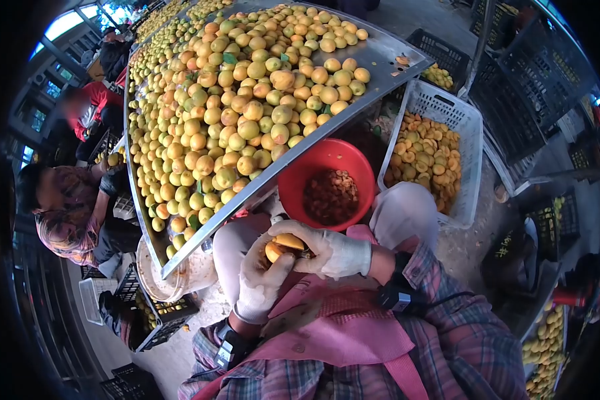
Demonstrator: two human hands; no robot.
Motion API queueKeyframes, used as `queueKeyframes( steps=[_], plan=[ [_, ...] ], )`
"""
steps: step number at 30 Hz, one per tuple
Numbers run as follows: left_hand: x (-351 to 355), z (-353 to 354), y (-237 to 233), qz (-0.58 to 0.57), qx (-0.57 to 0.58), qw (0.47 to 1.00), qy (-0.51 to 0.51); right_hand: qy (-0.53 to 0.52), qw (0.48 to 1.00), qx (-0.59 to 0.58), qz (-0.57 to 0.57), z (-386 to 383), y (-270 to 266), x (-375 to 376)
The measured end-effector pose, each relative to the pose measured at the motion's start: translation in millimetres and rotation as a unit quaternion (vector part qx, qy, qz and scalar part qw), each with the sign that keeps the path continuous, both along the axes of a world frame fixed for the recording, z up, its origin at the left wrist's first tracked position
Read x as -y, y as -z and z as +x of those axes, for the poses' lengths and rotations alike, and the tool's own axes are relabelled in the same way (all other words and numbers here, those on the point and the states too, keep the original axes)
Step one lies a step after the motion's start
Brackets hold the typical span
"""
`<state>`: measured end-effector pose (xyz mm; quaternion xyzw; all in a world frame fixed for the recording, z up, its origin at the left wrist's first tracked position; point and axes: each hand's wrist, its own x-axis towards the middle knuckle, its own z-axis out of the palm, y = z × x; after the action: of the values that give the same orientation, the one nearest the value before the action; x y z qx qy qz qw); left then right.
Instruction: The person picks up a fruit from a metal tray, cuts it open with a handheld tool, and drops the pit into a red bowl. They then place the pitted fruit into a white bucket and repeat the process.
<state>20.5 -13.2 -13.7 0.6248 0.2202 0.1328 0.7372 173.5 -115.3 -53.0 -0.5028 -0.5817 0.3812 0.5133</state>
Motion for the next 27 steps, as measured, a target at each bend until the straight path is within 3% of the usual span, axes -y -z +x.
queueKeyframes(
  steps=[3,4,6,8,12,14,16,20,22,23,25,27],
  plan=[
    [-2,2,3,-0.02,0.008,1.0,0.011,0.022,0.999,-0.019,-0.03,0,-1,4],
    [-5,-1,12,-0.087,0.026,0.996,-0.004,0.026,0.999,-0.018,-0.03,3,-11,5],
    [-5,0,22,-0.155,0.043,0.987,-0.016,0.059,0.97,-0.127,-0.201,10,-36,10],
    [-3,2,26,-0.232,0.116,0.966,-0.002,0.066,0.952,-0.173,-0.245,16,-38,18],
    [-4,4,26,-0.282,0.163,0.945,0.017,0.338,0.914,-0.171,-0.144,60,-53,47],
    [-8,2,18,-0.319,0.13,0.938,0.036,0.522,0.835,-0.09,-0.151,89,-50,62],
    [-9,3,24,-0.335,0.143,0.93,0.052,0.6,0.775,-0.066,-0.189,115,-45,82],
    [-1,11,24,-0.314,0.14,0.938,0.051,0.632,0.766,-0.09,-0.076,106,-51,85],
    [-1,11,27,-0.262,0.106,0.958,0.055,0.563,0.823,-0.03,0.066,84,-51,71],
    [-1,12,28,-0.208,0.074,0.974,0.058,0.536,0.824,-0.144,0.11,66,-60,57],
    [5,16,20,-0.174,0.052,0.982,0.052,0.529,0.833,-0.123,0.106,43,-66,35],
    [9,17,19,-0.139,0.03,0.989,0.043,0.472,0.825,-0.255,0.176,25,-71,12]
  ],
)
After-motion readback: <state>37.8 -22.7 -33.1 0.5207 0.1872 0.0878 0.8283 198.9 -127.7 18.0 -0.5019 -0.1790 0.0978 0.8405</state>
